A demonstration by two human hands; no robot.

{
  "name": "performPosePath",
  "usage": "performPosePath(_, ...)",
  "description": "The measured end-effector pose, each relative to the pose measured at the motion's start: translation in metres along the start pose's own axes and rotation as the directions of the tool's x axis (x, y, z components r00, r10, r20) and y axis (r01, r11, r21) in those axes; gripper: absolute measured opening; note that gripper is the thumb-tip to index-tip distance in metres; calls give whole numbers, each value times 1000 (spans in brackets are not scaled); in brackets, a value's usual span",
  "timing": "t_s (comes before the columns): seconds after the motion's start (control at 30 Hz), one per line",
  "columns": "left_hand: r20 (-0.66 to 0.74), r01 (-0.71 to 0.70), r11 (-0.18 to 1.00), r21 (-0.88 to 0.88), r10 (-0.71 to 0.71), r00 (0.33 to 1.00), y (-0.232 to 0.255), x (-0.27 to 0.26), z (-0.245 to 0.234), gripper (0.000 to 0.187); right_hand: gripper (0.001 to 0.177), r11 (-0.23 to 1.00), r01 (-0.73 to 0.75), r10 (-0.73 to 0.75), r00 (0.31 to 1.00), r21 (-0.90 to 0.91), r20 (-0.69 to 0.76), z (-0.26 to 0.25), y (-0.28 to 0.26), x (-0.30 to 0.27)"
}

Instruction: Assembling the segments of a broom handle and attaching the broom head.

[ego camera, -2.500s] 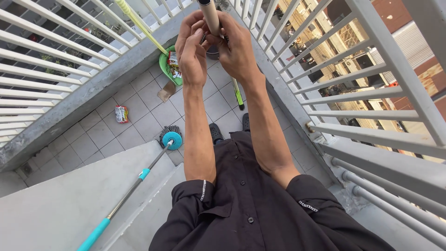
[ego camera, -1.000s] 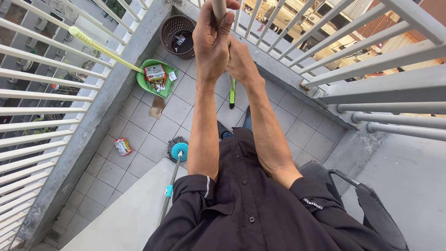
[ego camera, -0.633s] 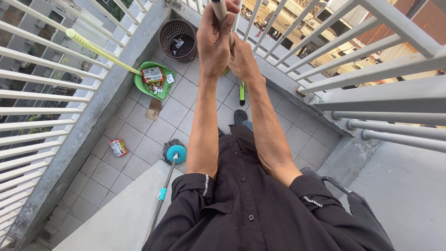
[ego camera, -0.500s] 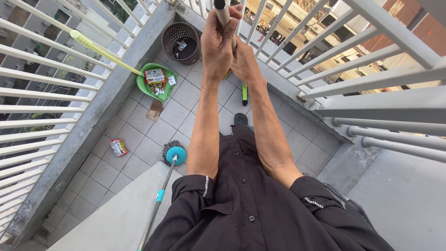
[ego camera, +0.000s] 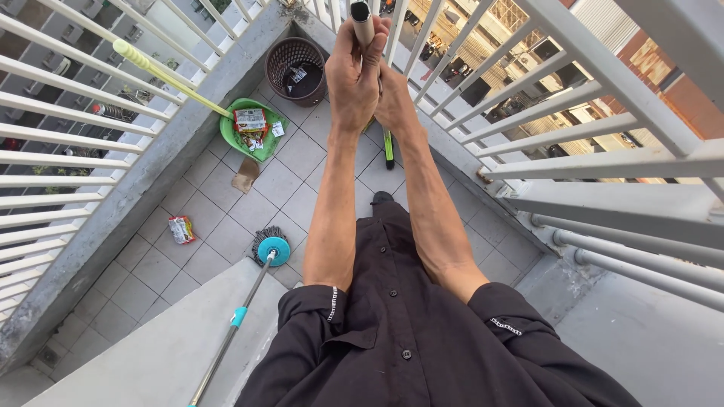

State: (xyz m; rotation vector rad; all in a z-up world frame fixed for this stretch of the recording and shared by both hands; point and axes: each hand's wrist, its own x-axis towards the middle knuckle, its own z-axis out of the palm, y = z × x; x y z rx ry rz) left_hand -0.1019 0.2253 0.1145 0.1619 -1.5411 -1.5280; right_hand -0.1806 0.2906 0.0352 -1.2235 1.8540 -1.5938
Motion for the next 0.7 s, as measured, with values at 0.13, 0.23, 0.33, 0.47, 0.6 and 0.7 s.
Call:
performPosePath(0.13, -66, -39, 993, 108, 46, 997, 1, 3, 2, 21, 43, 998, 59, -57, 996, -23, 61, -2, 7, 9)
performPosePath(0.23, -114, -58, 982, 180, 79, 990, 4, 3, 1, 23, 39, 998, -38, 46, 988, -50, 150, -3, 5, 15)
performPosePath(0.33, -167, -32, 953, 301, 86, 982, 0, 0, -5, 26, 35, 998, -54, 61, 976, -39, 209, 0, 6, 19)
performPosePath(0.47, -209, -50, 937, 346, 129, 969, 13, -2, -11, 29, 37, 999, -2, 13, 961, -38, 276, 7, -1, 24)
performPosePath(0.6, -268, -33, 923, 383, 145, 953, 12, -6, -22, 29, 37, 999, -21, 27, 951, -25, 308, 22, -4, 26)
performPosePath(0.7, -264, -56, 900, 432, 185, 947, 18, -7, -28, 29, 38, 1000, -2, -1, 946, 11, 323, 29, -12, 25)
